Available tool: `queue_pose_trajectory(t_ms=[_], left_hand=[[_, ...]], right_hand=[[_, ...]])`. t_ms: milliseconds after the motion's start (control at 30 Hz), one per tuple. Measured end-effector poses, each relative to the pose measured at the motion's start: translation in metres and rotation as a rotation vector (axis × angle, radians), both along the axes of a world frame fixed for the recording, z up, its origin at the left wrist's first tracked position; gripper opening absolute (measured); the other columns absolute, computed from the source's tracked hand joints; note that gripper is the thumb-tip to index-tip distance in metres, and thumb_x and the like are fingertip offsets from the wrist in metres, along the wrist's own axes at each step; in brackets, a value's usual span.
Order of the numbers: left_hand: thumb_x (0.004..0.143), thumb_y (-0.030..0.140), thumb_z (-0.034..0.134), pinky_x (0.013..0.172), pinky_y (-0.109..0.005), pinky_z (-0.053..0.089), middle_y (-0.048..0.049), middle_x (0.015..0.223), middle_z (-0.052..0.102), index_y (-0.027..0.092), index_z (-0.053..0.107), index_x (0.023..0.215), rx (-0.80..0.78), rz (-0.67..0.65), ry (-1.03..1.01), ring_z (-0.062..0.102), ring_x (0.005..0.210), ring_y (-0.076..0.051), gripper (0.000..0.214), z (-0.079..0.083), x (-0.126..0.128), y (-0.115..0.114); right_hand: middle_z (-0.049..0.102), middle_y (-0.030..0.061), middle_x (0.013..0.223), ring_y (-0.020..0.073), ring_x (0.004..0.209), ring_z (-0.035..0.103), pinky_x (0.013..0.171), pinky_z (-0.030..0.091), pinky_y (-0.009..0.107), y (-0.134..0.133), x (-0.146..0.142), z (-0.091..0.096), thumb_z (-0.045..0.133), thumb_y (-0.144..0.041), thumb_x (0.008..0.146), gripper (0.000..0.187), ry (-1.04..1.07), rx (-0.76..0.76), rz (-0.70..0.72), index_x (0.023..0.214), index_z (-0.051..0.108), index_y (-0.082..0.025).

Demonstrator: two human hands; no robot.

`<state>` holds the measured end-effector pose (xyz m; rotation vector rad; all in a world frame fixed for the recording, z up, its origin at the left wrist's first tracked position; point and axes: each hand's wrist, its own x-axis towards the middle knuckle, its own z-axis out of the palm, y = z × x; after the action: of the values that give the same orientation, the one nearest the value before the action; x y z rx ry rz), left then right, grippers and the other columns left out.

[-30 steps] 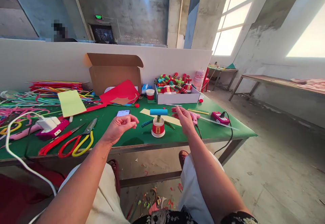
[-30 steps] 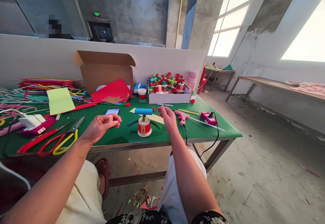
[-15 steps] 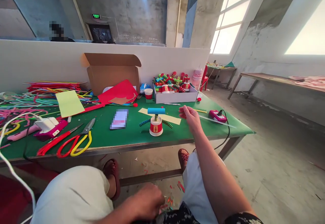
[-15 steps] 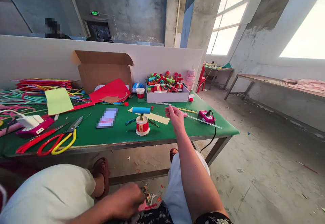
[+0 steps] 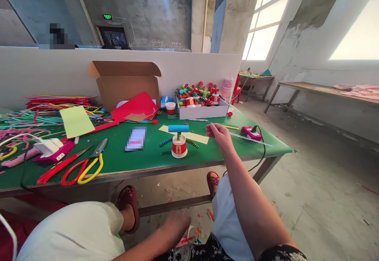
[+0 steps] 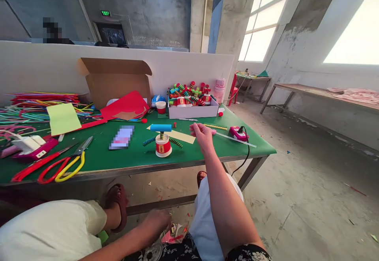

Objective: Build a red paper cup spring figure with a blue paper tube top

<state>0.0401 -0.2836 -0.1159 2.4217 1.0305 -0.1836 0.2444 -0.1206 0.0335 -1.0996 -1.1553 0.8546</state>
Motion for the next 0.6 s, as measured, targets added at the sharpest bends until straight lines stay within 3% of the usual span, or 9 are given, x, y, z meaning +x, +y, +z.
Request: queue_pose_trajectory(t_ms=[100,167,233,267,300,367,433,500,600], left_hand=[[0.079,0.006,0.048,0.093,-0.050,0.047,-0.0200,0.095,0.074,0.016,0.076,0.089,0.090,0.057,0.132,0.068,0.100,-0.033,0.031,0.021,-0.008,0.011],[0.078,0.011,0.056,0.103,-0.054,0.039,-0.0170,0.129,0.063,0.021,0.074,0.102,0.115,0.016,0.183,0.055,0.123,-0.034,0.031,0.031,-0.015,0.014],[0.071,0.014,0.068,0.105,-0.057,0.036,-0.0143,0.149,0.044,0.027,0.063,0.124,0.092,-0.012,0.228,0.044,0.134,-0.037,0.055,0.036,-0.021,0.015],[0.068,0.013,0.069,0.104,-0.056,0.037,-0.0147,0.150,0.043,0.027,0.060,0.128,0.076,-0.018,0.245,0.045,0.133,-0.037,0.062,0.037,-0.022,0.014],[0.069,0.012,0.068,0.101,-0.053,0.041,-0.0159,0.143,0.051,0.026,0.062,0.126,0.059,-0.012,0.265,0.051,0.127,-0.036,0.059,0.039,-0.022,0.013],[0.076,0.012,0.060,0.091,-0.043,0.048,-0.0155,0.113,0.070,0.021,0.072,0.103,0.053,0.025,0.267,0.064,0.106,-0.031,0.031,0.046,-0.021,0.014],[0.084,0.017,0.052,0.080,-0.037,0.048,-0.0123,0.084,0.072,0.019,0.072,0.080,0.133,0.131,0.186,0.067,0.085,-0.026,0.020,0.062,-0.024,0.021],[0.090,0.024,0.047,0.078,-0.036,0.046,-0.0090,0.076,0.069,0.020,0.067,0.076,0.337,0.273,-0.006,0.064,0.080,-0.024,0.025,0.085,-0.034,0.036],[0.092,0.022,0.043,0.080,-0.038,0.044,-0.0093,0.086,0.069,0.021,0.066,0.084,0.680,0.453,-0.255,0.059,0.088,-0.025,0.024,0.119,-0.059,0.071]], right_hand=[[0.069,0.0058,0.077,0.0157,0.067,0.062,0.071,0.053,0.033,-0.001,-0.001,-0.001,0.065,-0.060,0.070,0.043,-0.020,0.006,0.009,0.076,0.068,-0.018],[0.070,0.0059,0.077,0.0178,0.072,0.063,0.073,0.053,0.034,-0.003,-0.002,-0.001,0.064,-0.053,0.072,0.035,-0.105,0.025,0.049,0.075,0.069,-0.019],[0.070,0.0056,0.078,0.0195,0.078,0.064,0.076,0.051,0.034,-0.004,-0.003,-0.001,0.065,-0.044,0.072,0.026,-0.251,0.065,0.112,0.075,0.071,-0.019],[0.071,0.0054,0.079,0.0200,0.081,0.064,0.078,0.050,0.034,-0.005,-0.003,-0.002,0.064,-0.039,0.072,0.022,-0.325,0.092,0.131,0.077,0.072,-0.019],[0.072,0.0051,0.082,0.0203,0.083,0.064,0.080,0.049,0.034,-0.004,-0.002,-0.002,0.063,-0.035,0.073,0.019,-0.385,0.115,0.132,0.079,0.073,-0.020],[0.072,0.0043,0.084,0.0201,0.085,0.063,0.081,0.047,0.034,-0.002,0.002,-0.003,0.060,-0.031,0.074,0.018,-0.446,0.129,0.080,0.081,0.074,-0.021],[0.071,0.0033,0.079,0.0196,0.081,0.062,0.081,0.046,0.035,0.003,0.009,-0.004,0.060,-0.031,0.076,0.017,-0.440,0.092,-0.003,0.076,0.073,-0.020],[0.068,0.0018,0.069,0.0192,0.077,0.061,0.080,0.045,0.035,0.006,0.014,-0.005,0.063,-0.034,0.075,0.018,-0.413,0.047,-0.056,0.069,0.071,-0.019],[0.065,0.0009,0.064,0.0194,0.076,0.061,0.081,0.045,0.035,0.004,0.011,-0.005,0.067,-0.036,0.075,0.019,-0.420,0.039,-0.029,0.066,0.070,-0.019]])
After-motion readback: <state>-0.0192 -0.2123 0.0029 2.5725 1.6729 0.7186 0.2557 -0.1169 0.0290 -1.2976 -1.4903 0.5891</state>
